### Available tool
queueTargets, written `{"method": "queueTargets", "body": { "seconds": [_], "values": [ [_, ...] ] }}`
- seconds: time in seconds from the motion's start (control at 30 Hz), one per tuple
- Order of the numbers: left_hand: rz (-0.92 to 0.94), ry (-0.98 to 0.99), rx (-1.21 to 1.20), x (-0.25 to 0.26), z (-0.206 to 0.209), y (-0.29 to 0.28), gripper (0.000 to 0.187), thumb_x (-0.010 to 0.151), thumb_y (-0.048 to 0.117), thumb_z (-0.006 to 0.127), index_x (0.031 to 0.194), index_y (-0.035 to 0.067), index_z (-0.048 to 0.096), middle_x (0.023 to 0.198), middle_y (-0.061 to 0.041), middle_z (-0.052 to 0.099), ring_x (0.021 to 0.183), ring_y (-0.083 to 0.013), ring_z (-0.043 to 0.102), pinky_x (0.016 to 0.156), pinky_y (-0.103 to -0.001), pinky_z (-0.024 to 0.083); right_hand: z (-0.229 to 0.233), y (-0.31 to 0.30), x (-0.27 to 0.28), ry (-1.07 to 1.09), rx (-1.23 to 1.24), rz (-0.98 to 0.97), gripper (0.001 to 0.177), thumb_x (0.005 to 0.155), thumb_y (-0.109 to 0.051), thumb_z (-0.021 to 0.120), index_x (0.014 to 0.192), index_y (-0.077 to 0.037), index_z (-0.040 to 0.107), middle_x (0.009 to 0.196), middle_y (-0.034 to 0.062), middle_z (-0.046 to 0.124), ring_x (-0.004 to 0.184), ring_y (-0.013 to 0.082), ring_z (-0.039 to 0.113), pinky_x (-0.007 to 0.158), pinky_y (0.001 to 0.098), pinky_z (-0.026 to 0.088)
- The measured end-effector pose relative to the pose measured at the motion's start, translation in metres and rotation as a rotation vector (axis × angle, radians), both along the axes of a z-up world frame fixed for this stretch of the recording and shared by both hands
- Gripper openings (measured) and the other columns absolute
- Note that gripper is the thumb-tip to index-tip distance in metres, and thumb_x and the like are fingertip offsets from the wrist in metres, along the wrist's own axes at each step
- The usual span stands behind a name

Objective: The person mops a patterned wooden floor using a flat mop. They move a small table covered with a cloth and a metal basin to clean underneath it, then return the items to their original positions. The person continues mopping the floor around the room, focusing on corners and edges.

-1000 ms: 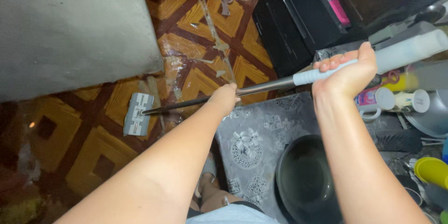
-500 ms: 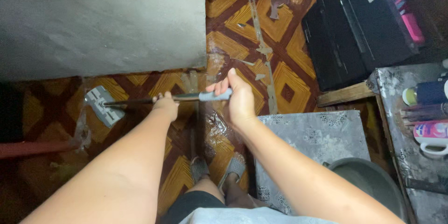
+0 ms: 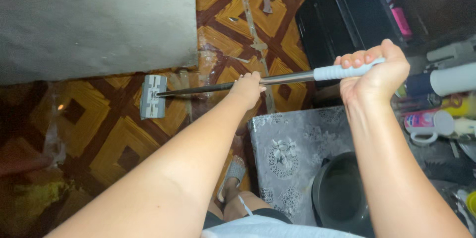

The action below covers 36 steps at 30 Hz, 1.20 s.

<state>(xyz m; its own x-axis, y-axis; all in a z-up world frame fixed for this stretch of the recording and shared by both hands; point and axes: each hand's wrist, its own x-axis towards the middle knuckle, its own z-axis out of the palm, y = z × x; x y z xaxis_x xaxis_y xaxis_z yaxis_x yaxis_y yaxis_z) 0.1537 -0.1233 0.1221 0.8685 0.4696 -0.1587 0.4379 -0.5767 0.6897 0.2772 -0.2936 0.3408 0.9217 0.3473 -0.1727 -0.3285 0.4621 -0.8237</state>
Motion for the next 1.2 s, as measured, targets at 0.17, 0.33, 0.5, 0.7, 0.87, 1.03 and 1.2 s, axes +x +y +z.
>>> {"method": "queueTargets", "body": {
  "seconds": [0.17, 0.33, 0.5, 0.7, 0.87, 1.03, 1.2],
  "values": [
    [-0.012, 0.184, 0.019, -0.039, -0.015, 0.052, 0.034, 0.098, 0.031, 0.064, 0.121, 0.007, 0.059, 0.131, -0.019, 0.062, 0.123, -0.0433, 0.057, 0.107, -0.052, 0.045, -0.041, 0.041, -0.017, 0.057, 0.039, 0.112, 0.04, 0.094, -0.025, 0.049, 0.058, -0.012, 0.037, 0.053, 0.0112, 0.038, 0.054, 0.0295, 0.042, 0.072, 0.0522, 0.048],
    [0.161, 0.335, 0.054, -0.163, -0.063, 0.118, 0.037, 0.097, 0.026, 0.065, 0.128, 0.008, 0.054, 0.137, -0.02, 0.056, 0.125, -0.0447, 0.053, 0.107, -0.052, 0.044, -0.108, 0.099, -0.128, 0.05, 0.143, 0.364, 0.048, 0.112, -0.027, 0.042, 0.067, -0.01, 0.049, 0.064, 0.0124, 0.055, 0.074, 0.0353, 0.062, 0.092, 0.0582, 0.056],
    [0.33, 0.563, 0.008, -0.249, -0.086, 0.163, 0.041, 0.099, 0.019, 0.063, 0.136, 0.01, 0.049, 0.152, -0.015, 0.046, 0.14, -0.0404, 0.043, 0.118, -0.047, 0.037, -0.105, 0.135, -0.203, 0.375, -0.262, 0.69, 0.051, 0.104, -0.031, 0.045, 0.077, 0.007, 0.066, 0.106, 0.0176, 0.077, 0.103, 0.0333, 0.072, 0.094, 0.0424, 0.06],
    [0.223, 0.644, 0.156, -0.223, -0.105, 0.136, 0.058, 0.085, 0.005, 0.068, 0.138, -0.002, 0.046, 0.148, -0.023, 0.046, 0.142, -0.0361, 0.043, 0.12, -0.043, 0.035, -0.059, 0.121, -0.174, 0.136, -0.824, 1.006, 0.04, 0.084, 0.011, 0.064, 0.123, 0.009, 0.07, 0.104, 0.022, 0.077, 0.081, 0.0253, 0.078, 0.07, 0.0245, 0.065],
    [-0.288, 0.601, 0.329, -0.119, -0.09, 0.062, 0.037, 0.102, 0.029, 0.061, 0.127, 0.002, 0.059, 0.13, -0.02, 0.059, 0.129, -0.0349, 0.055, 0.12, -0.059, 0.025, 0.001, 0.053, -0.104, -0.149, -1.238, 0.929, 0.037, 0.082, -0.009, 0.075, 0.118, -0.002, 0.078, 0.083, 0.0147, 0.078, 0.058, 0.0188, 0.072, 0.053, 0.0277, 0.059],
    [-0.088, 0.28, 0.159, -0.039, -0.068, -0.022, 0.043, 0.094, 0.028, 0.069, 0.124, 0.002, 0.054, 0.126, -0.021, 0.063, 0.127, -0.0356, 0.056, 0.12, -0.054, 0.026, 0.036, -0.005, -0.046, -0.199, -1.493, 0.938, 0.035, 0.081, -0.022, 0.083, 0.112, -0.007, 0.082, 0.071, 0.0118, 0.071, 0.048, 0.0152, 0.059, 0.043, 0.0259, 0.044],
    [-0.029, 0.28, 0.1, -0.059, -0.059, -0.001, 0.041, 0.096, 0.029, 0.069, 0.123, 0.002, 0.055, 0.127, -0.023, 0.063, 0.123, -0.0389, 0.059, 0.109, -0.047, 0.044, 0.029, 0.001, -0.044, -0.31, -1.374, 1.04, 0.032, 0.078, -0.024, 0.085, 0.107, -0.011, 0.086, 0.06, 0.0069, 0.062, 0.044, 0.0106, 0.046, 0.041, 0.0248, 0.032]
  ]
}}
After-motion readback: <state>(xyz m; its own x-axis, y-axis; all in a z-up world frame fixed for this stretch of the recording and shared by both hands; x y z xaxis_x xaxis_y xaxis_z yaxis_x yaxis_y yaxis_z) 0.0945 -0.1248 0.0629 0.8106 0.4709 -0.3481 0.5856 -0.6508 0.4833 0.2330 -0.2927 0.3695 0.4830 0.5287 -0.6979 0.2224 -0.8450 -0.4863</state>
